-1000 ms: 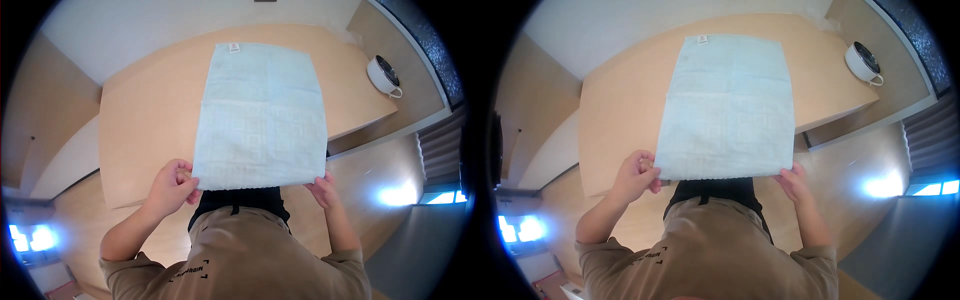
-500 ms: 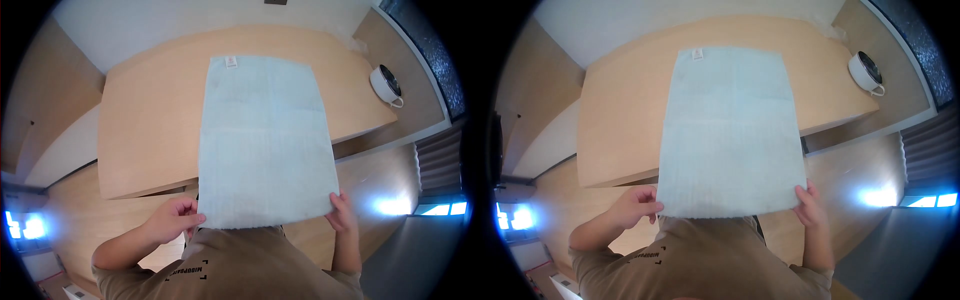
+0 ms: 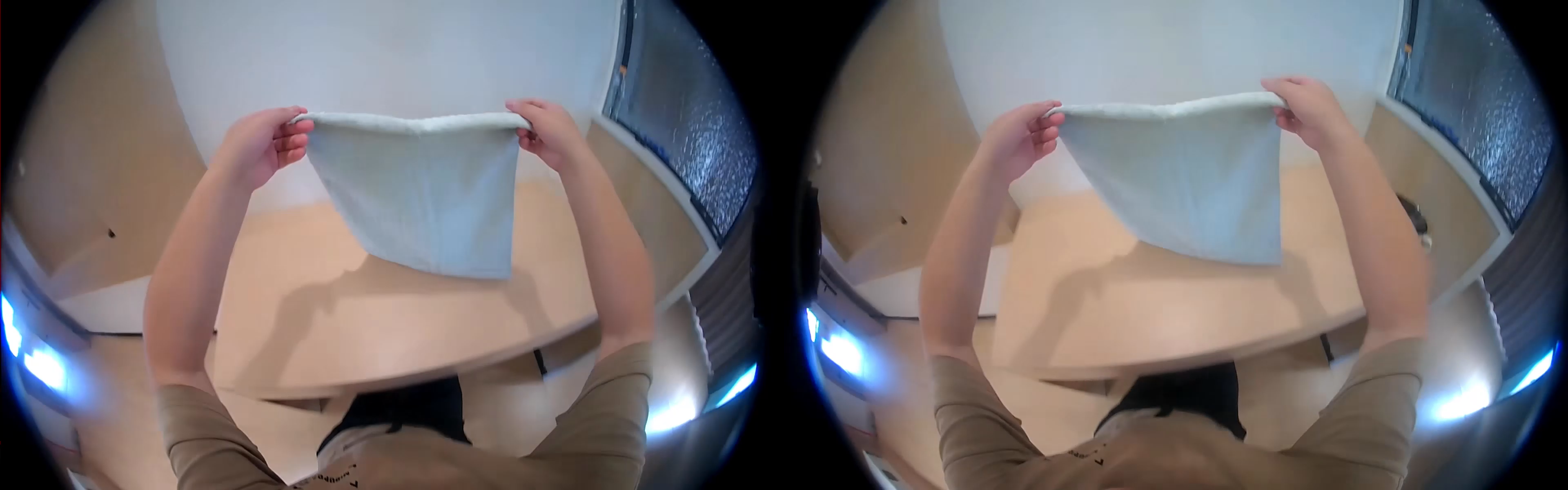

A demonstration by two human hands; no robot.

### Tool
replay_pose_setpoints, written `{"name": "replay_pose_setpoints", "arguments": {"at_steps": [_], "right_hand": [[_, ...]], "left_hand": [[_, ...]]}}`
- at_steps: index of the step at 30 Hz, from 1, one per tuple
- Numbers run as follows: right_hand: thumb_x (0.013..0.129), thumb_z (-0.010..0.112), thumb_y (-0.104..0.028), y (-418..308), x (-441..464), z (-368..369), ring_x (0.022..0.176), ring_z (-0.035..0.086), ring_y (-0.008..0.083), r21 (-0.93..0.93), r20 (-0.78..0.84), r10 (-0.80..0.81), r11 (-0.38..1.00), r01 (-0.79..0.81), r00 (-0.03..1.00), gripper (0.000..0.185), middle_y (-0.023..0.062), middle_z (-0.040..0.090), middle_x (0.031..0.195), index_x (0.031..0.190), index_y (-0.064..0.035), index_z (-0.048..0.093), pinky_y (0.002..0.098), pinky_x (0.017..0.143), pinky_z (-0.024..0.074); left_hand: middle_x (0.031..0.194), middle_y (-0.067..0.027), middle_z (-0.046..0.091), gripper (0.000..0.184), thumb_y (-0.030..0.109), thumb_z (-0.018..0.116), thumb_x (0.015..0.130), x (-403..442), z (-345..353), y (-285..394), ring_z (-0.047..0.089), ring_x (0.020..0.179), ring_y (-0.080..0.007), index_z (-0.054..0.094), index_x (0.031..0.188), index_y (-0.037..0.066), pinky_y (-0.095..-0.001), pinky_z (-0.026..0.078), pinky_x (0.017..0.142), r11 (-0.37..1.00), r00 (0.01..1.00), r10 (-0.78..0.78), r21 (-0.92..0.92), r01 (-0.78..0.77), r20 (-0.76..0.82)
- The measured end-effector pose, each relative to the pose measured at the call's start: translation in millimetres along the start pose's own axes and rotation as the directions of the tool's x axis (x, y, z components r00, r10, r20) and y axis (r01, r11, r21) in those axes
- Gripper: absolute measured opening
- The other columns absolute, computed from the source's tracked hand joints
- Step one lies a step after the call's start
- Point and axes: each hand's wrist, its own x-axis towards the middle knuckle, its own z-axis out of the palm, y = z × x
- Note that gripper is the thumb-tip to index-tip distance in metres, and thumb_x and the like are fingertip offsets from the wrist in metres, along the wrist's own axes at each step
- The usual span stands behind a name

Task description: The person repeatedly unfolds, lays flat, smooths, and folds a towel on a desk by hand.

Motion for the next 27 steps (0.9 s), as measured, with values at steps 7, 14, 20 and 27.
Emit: {"name": "replay_pose_setpoints", "arguments": {"at_steps": [7,14,20,27], "right_hand": [[0.090,0.070,-0.022,-74.8,33.2,21.4,0.069,0.051,0.0086,0.099,0.120,-0.231,0.970,0.220,0.966,0.025,-0.0008,0.058,0.081,0.104,-0.0015,0.064,0.0219,0.058,0.0412],[0.092,0.070,-0.027,21.7,-64.6,27.2,0.068,0.056,0.0058,-0.102,0.198,0.076,0.993,-0.057,0.977,0.024,-0.0020,0.062,0.084,0.103,-0.0073,0.065,0.0208,0.055,0.0436],[0.090,0.070,-0.023,165.4,-167.1,17.0,0.077,0.059,0.0071,-0.391,0.264,0.495,0.839,-0.377,0.828,0.016,-0.0017,0.065,0.087,0.100,-0.0094,0.067,0.0231,0.063,0.0484],[0.090,0.069,-0.009,189.1,-216.4,0.5,0.065,0.056,0.0063,-0.514,0.299,0.615,0.748,-0.421,0.730,0.014,-0.0008,0.062,0.080,0.103,-0.0048,0.065,0.0213,0.057,0.0453]], "left_hand": [[0.088,-0.0058,0.070,0.024,0.027,0.063,0.095,-20.0,-17.1,86.9,0.065,0.071,-0.0136,0.064,0.105,0.005,-0.0276,0.053,0.064,0.951,0.949,0.310,0.042,-0.308,-0.055],[0.091,-0.0150,0.072,0.030,0.023,0.060,0.096,-144.3,-42.9,-21.3,0.069,0.066,-0.0182,0.063,0.112,-0.001,-0.0295,0.056,0.059,0.989,0.974,0.135,0.038,-0.144,0.183],[0.087,-0.0072,0.071,0.022,0.007,0.065,0.095,-245.2,-42.6,-169.3,0.068,0.074,-0.0113,0.059,0.115,0.001,-0.0228,0.052,0.062,0.920,0.891,-0.391,0.122,0.373,0.230],[0.079,-0.0014,0.062,0.032,0.000,0.065,0.092,-296.6,-50.1,-213.9,0.067,0.079,-0.0082,0.056,0.122,0.000,-0.0227,0.052,0.067,0.779,0.748,-0.624,0.101,0.619,0.225]]}}
